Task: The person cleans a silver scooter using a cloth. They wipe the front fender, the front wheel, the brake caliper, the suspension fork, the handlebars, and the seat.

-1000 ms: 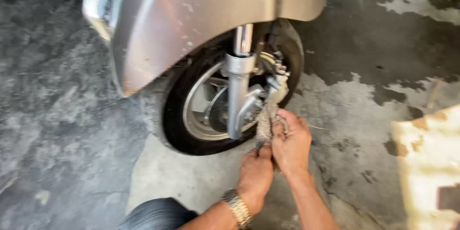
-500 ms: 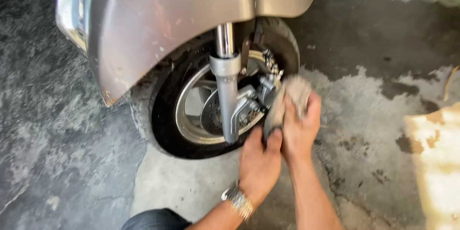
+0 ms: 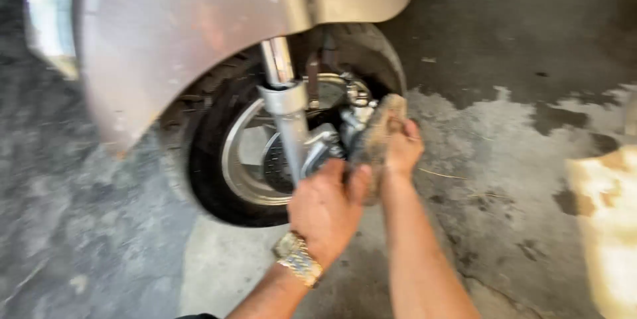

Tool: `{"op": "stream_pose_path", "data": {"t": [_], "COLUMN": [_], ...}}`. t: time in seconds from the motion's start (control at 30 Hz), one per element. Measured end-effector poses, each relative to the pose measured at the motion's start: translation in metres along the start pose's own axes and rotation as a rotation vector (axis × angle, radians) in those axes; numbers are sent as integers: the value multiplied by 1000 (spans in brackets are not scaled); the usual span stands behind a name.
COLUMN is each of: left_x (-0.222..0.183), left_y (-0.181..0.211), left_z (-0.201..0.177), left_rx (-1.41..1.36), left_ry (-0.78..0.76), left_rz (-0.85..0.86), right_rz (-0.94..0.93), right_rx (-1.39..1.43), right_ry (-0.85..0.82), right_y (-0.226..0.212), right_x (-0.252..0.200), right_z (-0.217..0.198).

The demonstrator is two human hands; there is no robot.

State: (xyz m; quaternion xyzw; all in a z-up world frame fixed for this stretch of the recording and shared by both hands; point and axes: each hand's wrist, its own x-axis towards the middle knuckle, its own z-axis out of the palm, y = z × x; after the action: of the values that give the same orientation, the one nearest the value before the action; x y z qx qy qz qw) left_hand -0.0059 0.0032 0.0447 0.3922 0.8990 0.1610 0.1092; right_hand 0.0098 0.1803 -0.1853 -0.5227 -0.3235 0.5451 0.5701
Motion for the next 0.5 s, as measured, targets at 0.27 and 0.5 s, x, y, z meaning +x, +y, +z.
{"op": "stream_pose_path", "data": {"t": [0.27, 0.5], "left_x": [-3, -1], "left_y": [12, 8], "left_z": [-21, -17], "left_rx": [-178, -314], "left_ry": [297, 165], "left_rz": [565, 285], "right_rz": [-579, -44], "right_rx": [-367, -65], "right_ry": [-63, -620], "right_y": [-141, -189], "right_x": [-68, -106], "right_z": [16, -5]}}
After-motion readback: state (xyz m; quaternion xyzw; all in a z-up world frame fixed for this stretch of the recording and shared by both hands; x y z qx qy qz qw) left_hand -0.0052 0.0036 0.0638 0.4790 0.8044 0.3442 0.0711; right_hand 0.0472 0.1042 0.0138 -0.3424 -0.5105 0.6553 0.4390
